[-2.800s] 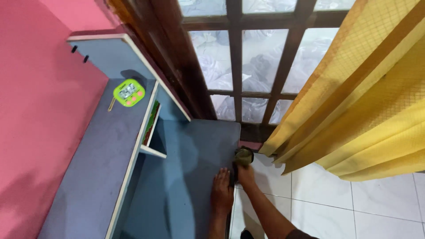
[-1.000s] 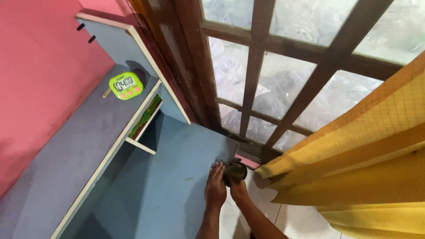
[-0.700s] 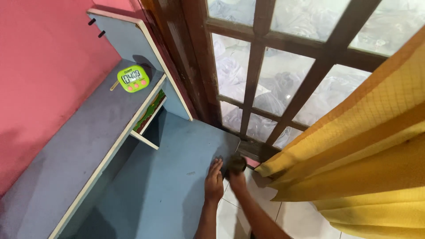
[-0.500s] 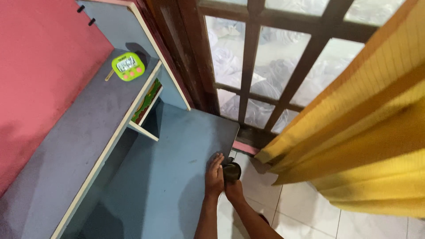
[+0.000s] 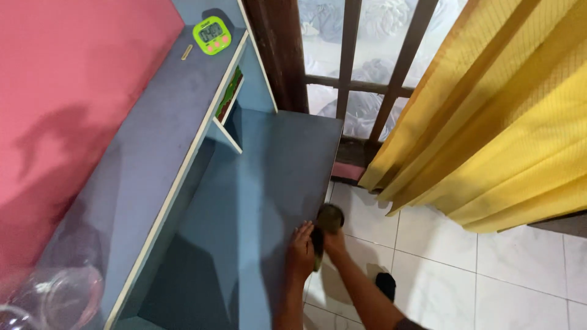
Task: The person sprays a cleaning solution onto a blue wall-mounted shelf and wipes the surfaces with a cloth. They move the spray bottle and a small green timer aside to reach different areas, then wipe the shelves and side panels thoroughly.
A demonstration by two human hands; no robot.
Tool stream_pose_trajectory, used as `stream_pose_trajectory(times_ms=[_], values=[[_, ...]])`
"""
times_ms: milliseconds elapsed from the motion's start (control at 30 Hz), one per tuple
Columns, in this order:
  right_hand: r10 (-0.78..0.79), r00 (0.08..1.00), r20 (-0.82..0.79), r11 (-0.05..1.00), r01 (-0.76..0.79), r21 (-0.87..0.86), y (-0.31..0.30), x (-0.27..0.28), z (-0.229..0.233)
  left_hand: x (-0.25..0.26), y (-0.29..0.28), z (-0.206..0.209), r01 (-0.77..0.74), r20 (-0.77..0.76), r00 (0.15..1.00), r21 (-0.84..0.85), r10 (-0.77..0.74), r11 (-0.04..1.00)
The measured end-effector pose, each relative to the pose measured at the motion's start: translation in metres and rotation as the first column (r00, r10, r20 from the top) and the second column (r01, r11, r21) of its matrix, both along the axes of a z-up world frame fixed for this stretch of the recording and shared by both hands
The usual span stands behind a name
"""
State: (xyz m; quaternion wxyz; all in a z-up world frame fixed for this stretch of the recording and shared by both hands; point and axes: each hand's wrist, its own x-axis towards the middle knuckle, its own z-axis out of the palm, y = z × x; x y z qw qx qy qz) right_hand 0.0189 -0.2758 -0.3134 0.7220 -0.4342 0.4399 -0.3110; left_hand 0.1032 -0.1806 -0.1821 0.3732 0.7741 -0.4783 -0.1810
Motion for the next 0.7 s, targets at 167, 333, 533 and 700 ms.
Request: stream_pose_trajectory(times_ms=[167,333,533,700], values=[[-0.065,0.996,0.059,0.997,0.063,0.048,0.032,-0.003,-0.012,-0.009,0.039,0.011,-0.023,-0.002,1.000,0.020,0.023,1.000],[0.015,0.976,-0.215,0.917,-0.100,-0.387,0.084,-0.034,-0.030,-0.017,0.064,-0.014,-0.057,0.007,0.998,-0.028,0.057,0.998],[-0.013,0.987,-0.159,0.998,0.023,0.059,0.055,-0.015,-0.031,-0.018,0.079,-0.031,-0.070,-0.003,0.997,-0.157,0.071,0.985],[0.164,0.973,-0.161,0.984,-0.150,0.094,0.146,-0.048,0.007,-0.026,0.083,-0.013,-0.161,-0.145,0.979,-0.110,0.145,0.981]])
